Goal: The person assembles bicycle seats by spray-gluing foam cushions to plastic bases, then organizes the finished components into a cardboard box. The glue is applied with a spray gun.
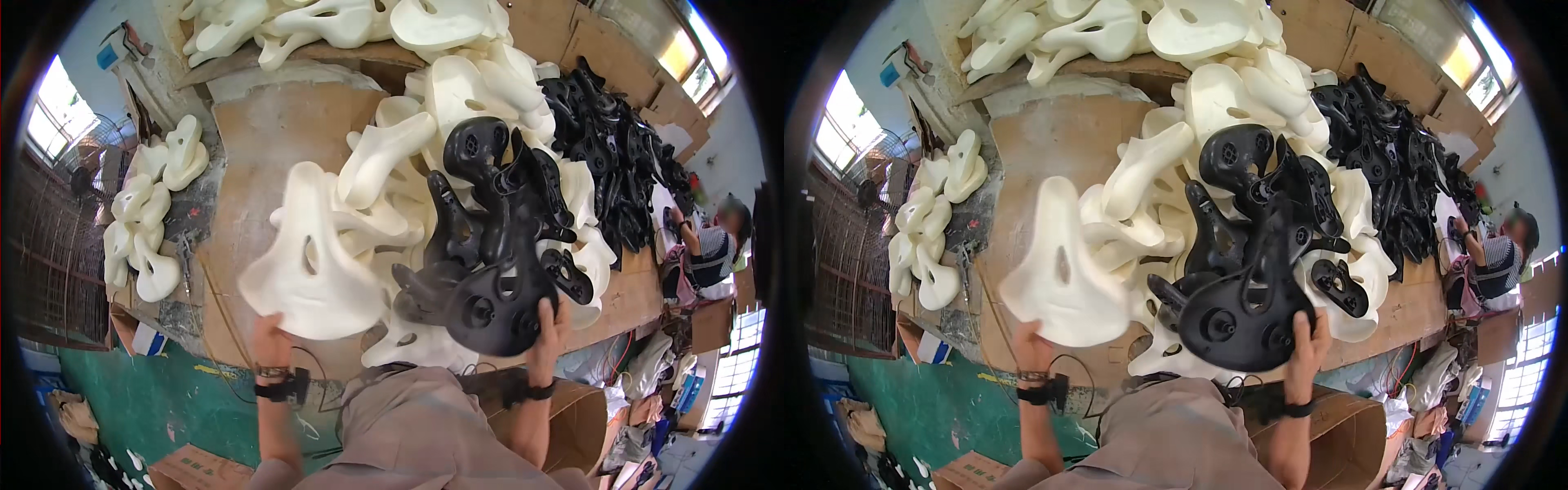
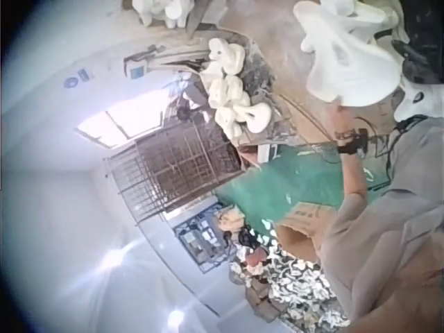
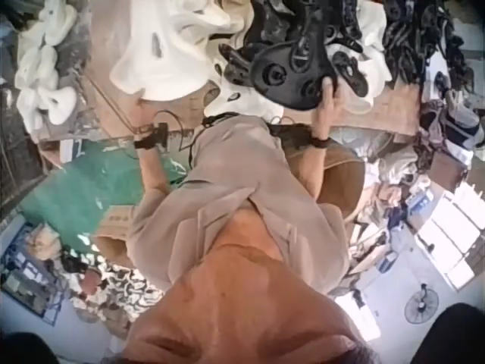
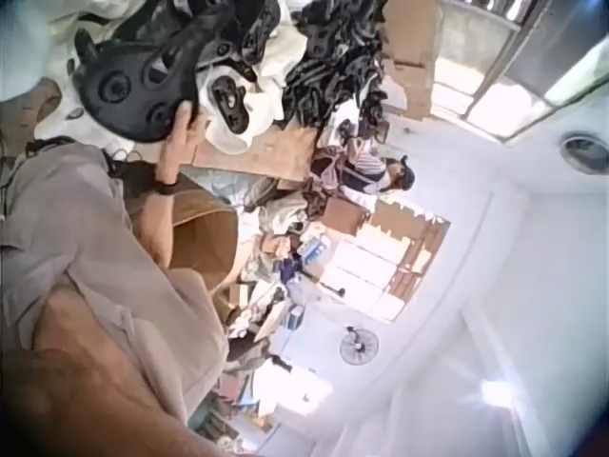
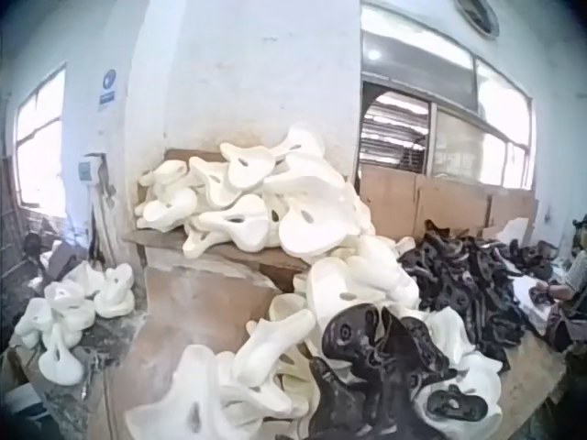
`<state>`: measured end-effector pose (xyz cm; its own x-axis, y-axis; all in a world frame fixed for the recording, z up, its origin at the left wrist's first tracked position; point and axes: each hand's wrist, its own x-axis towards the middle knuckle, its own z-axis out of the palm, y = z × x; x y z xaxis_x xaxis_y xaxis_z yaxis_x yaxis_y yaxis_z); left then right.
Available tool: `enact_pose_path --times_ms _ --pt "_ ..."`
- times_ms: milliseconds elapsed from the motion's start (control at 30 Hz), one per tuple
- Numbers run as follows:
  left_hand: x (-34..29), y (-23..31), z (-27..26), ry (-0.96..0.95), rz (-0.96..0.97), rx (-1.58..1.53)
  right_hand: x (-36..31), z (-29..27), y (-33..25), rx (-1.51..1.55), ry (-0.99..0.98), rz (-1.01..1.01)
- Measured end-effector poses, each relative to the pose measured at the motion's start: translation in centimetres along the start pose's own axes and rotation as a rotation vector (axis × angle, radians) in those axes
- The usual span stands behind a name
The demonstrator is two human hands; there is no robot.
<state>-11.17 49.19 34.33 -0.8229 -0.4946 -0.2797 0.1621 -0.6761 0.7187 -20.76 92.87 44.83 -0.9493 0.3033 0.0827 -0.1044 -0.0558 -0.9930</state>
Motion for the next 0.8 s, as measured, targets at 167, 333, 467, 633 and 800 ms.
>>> enact_pose_path --times_ms 167,333,467,633,800 --pt "-2.0 -4.8 6.5 -0.226 -0.093 0.198 -4.1 2.0 0.5 0.089 -0.036 0.037" --pt "-3.7 -4.8 9.2 -0.388 -0.164 0.281 -4.4 4.3 -3.0 -0.195 -0.033 -0.122" --pt "-4.0 -5.2 9.0 -0.582 -0.158 0.321 -3.6 5.8 -3.5 -0.224 -0.041 -0.229" --pt "-4.3 -5.1 10.2 -0.613 -0.36 0.295 -3.4 6.2 -2.7 -0.208 -0.049 -0.285" --pt "-4.1 -6.5 10.5 -0.684 -0.265 0.295 -3.6 7.2 -1.2 -0.201 -0.043 -0.28"
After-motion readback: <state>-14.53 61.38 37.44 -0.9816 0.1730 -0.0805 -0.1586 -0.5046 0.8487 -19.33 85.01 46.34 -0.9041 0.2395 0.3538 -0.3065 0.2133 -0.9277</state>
